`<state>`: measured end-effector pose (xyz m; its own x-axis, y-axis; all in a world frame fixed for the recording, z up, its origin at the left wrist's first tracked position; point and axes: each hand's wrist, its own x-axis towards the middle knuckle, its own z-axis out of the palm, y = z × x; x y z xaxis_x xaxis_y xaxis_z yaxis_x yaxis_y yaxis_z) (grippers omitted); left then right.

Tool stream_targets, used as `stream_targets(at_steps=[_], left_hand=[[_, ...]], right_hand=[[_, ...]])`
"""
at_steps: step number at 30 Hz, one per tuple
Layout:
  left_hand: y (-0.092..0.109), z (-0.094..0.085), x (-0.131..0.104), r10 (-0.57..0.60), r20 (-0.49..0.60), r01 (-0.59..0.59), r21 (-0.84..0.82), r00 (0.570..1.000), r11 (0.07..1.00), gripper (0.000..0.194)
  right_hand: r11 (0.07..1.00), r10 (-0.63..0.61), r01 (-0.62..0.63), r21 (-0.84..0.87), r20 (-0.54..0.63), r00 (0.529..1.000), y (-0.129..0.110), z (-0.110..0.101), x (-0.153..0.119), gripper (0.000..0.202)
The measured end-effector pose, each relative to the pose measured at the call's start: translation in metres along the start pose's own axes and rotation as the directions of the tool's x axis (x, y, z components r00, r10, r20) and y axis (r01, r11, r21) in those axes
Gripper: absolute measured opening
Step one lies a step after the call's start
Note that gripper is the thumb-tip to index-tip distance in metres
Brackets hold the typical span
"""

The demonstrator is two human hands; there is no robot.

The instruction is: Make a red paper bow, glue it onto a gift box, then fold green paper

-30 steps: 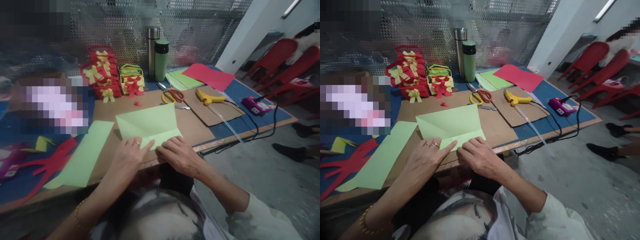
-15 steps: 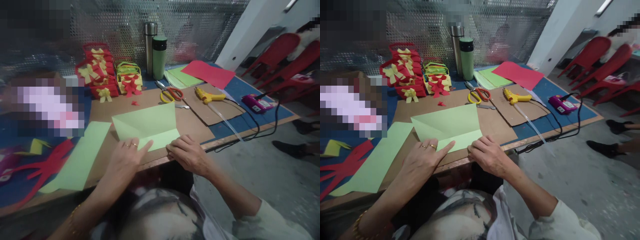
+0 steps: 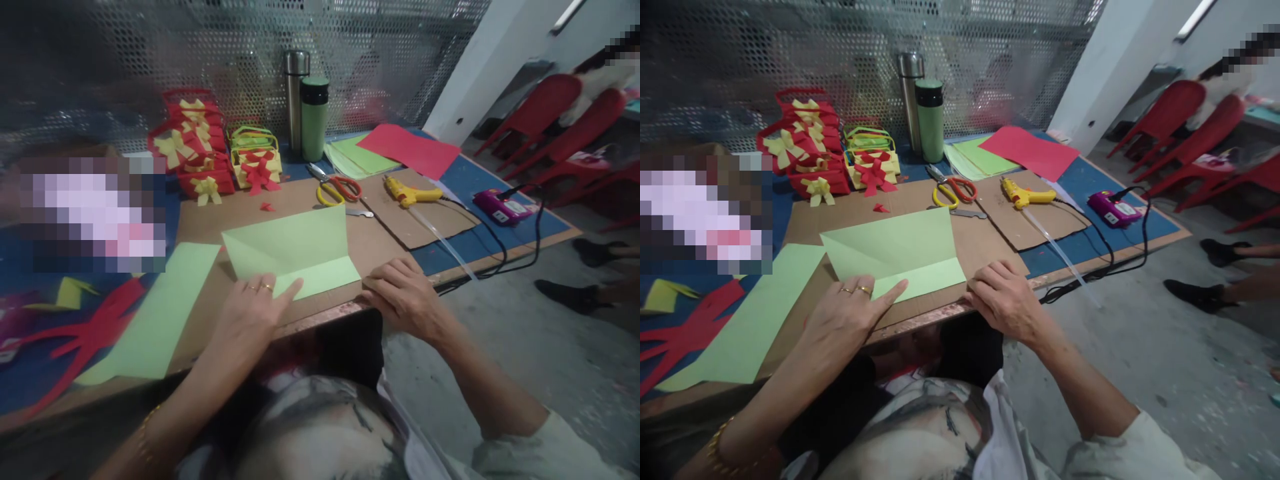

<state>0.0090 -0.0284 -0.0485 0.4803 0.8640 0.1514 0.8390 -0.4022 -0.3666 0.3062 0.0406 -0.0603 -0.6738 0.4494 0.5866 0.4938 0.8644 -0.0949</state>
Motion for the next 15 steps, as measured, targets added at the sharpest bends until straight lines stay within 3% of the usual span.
stream_targets(at_steps=[4,9,15], left_hand=[[-0.002,0.0,0.0,0.01,0.005,-0.009,-0.025,1.0,1.0,0.049],[-0.002,-0.002,0.0,0.006,0.011,-0.006,-0.05,1.0,0.999,0.048],[-0.005,-0.004,0.008,0.007,0.034,-0.006,-0.007,0.999,1.0,0.049]], right_hand=[[0.999,0.012,-0.01,0.031,-0.052,0.999,-0.009,-0.001,0.018,0.011],[0.967,-0.148,0.129,0.221,0.07,0.987,-0.022,0.021,0.036,0.017],[0.972,-0.15,0.127,0.196,0.109,0.983,-0.024,0.034,0.031,0.022]])
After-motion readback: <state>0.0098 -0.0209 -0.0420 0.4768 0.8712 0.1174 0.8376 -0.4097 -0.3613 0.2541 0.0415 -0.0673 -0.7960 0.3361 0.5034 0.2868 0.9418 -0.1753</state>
